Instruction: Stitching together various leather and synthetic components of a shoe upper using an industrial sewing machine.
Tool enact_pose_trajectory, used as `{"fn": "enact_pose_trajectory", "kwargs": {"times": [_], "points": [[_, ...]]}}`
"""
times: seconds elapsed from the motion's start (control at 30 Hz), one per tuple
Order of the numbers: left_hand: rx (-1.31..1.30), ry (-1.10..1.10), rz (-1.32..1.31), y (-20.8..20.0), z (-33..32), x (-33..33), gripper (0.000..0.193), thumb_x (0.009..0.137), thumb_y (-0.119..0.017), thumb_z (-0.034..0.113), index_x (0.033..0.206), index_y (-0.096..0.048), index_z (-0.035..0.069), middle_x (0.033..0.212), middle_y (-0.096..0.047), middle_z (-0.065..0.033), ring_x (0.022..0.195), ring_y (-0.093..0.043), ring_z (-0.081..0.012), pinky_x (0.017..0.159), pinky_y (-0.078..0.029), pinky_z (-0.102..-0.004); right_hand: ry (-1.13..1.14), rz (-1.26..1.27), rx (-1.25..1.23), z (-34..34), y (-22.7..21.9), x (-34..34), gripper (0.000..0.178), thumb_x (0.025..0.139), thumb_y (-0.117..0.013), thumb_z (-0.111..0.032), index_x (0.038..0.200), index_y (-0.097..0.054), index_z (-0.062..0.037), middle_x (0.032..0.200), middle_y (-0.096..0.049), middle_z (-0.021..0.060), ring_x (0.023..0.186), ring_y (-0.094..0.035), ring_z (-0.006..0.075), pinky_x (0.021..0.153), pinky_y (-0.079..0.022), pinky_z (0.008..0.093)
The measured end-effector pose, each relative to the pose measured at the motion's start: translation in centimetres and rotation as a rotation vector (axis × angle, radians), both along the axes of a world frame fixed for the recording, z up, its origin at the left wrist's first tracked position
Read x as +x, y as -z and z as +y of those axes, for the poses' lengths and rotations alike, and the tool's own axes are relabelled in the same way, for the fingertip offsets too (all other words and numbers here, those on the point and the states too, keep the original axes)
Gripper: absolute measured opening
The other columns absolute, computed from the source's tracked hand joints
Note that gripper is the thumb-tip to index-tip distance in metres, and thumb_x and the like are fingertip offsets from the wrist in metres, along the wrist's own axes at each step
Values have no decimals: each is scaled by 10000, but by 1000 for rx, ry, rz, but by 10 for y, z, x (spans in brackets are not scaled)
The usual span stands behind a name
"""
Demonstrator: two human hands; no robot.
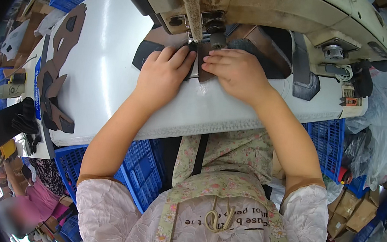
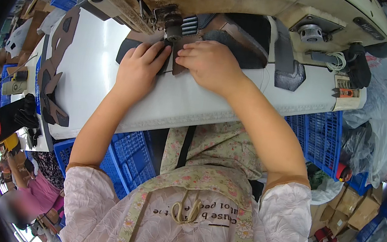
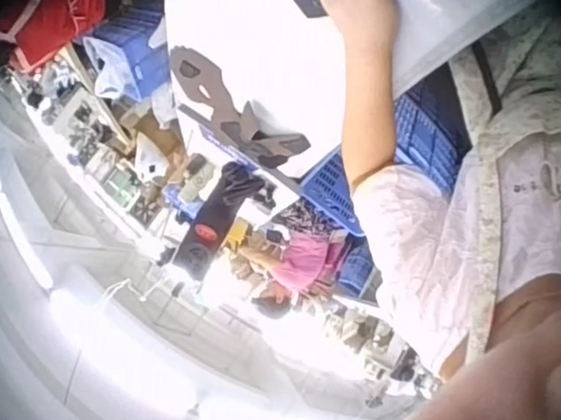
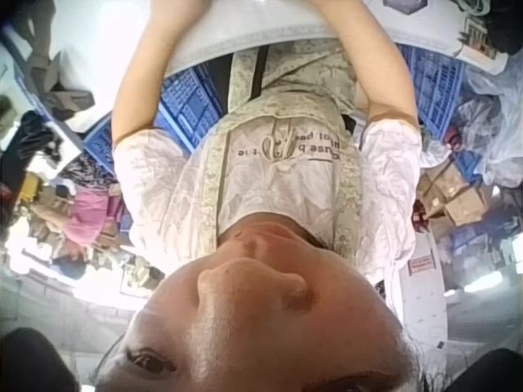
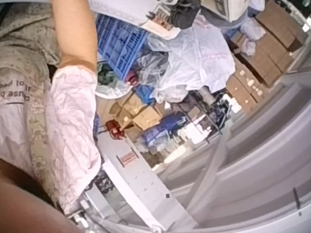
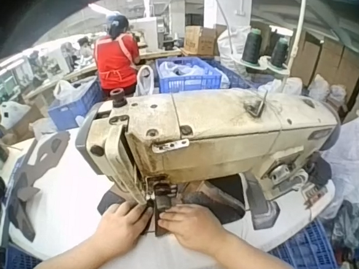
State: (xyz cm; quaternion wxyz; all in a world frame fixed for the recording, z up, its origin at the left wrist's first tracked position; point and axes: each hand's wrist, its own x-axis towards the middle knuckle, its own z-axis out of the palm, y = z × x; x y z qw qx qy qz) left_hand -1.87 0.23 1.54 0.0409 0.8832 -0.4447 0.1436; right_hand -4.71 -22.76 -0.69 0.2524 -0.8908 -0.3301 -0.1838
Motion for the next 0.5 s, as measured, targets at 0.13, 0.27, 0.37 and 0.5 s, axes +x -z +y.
{"fn": "enact_pose_trajectory", "kwargs": {"times": [0.13, 0.27, 0.37, 0.5], "points": [[0, -15, -51, 0, -4, -3, 526, 727, -584, 48, 1252, -614, 37, 1220, -601, -95, 1051, -571, -258, 849, -462, -360, -5, -37, -14, 0, 0, 3, 240, 753, -638, -99, 972, -737, -108, 1056, -724, 27, 1082, -645, 216, 922, -517, 385], [28, -65, -57, 3, -4, -4, 513, 736, -583, 51, 1248, -616, 32, 1215, -604, -96, 1054, -570, -258, 846, -462, -357, -6, -8, -27, 7, 0, 11, 251, 790, -605, -55, 984, -748, -126, 1086, -719, 16, 1088, -645, 192, 914, -514, 380], [37, -91, -21, 3, -3, -2, 511, 738, -581, 45, 1247, -616, 32, 1207, -609, -92, 1061, -570, -254, 847, -461, -357, -26, 6, -4, 8, 2, 16, 245, 789, -603, -51, 963, -755, -130, 1071, -724, 7, 1071, -651, 198, 877, -516, 381], [20, -82, -44, 5, -7, -3, 514, 733, -580, 44, 1246, -613, 34, 1202, -616, -88, 1069, -573, -249, 852, -461, -359, 0, 2, 77, 5, 0, 15, 236, 787, -606, -46, 939, -763, -135, 1045, -729, 4, 971, -661, 208, 844, -517, 367]]}}
